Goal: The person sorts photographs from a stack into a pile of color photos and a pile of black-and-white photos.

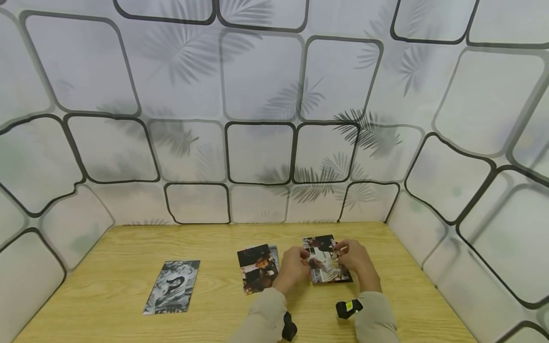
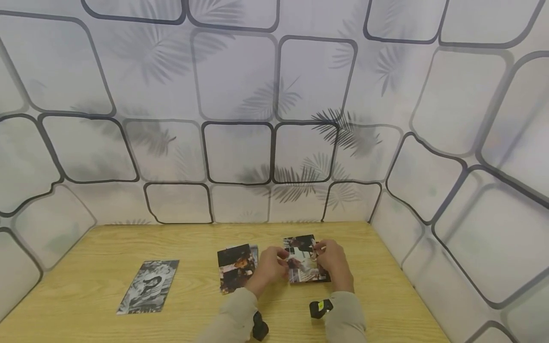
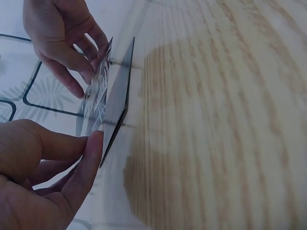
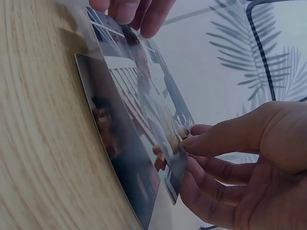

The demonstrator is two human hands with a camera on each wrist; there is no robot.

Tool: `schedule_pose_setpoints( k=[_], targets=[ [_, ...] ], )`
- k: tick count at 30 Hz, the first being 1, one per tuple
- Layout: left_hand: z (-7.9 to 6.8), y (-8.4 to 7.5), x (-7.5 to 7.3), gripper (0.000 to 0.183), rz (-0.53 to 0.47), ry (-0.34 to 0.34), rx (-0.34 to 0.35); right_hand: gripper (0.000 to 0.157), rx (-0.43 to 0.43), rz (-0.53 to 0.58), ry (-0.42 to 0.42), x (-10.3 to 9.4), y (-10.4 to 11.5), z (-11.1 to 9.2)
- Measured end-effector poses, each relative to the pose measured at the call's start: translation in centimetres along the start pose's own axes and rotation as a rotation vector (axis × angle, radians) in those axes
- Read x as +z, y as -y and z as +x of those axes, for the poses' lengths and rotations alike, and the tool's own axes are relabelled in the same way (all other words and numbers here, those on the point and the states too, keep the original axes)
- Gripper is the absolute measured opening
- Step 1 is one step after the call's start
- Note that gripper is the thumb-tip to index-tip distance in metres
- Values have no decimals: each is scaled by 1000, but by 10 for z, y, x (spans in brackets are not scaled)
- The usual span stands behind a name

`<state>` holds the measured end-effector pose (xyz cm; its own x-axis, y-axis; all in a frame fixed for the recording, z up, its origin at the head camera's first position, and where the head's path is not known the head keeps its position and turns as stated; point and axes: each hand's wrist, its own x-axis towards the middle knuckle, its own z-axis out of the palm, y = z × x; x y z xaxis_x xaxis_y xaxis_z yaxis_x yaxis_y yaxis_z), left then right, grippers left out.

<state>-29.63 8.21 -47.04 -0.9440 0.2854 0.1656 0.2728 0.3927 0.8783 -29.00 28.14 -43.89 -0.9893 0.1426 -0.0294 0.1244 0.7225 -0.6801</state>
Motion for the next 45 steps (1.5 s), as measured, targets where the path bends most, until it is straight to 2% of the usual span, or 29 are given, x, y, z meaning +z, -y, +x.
schedule_pose_setpoints(
  k=[5, 14, 20, 33, 45],
  targets=[
    [0, 0, 5, 38, -1, 36, -31, 33, 16, 8, -3, 1, -3, 2],
    [5, 3, 13, 41, 48, 36, -14, 33, 18, -27, -19, 3, -13, 7],
    [6, 2, 14, 41, 78, 32, 21, 34, 8, -46, -31, 4, -16, 9],
    [6, 1, 19, 36, 122, 35, 23, 34, 12, -60, -26, 2, -17, 7],
    [6, 1, 23, 35, 95, 67, -7, 33, 44, -67, -12, 4, -18, 7]
  ],
)
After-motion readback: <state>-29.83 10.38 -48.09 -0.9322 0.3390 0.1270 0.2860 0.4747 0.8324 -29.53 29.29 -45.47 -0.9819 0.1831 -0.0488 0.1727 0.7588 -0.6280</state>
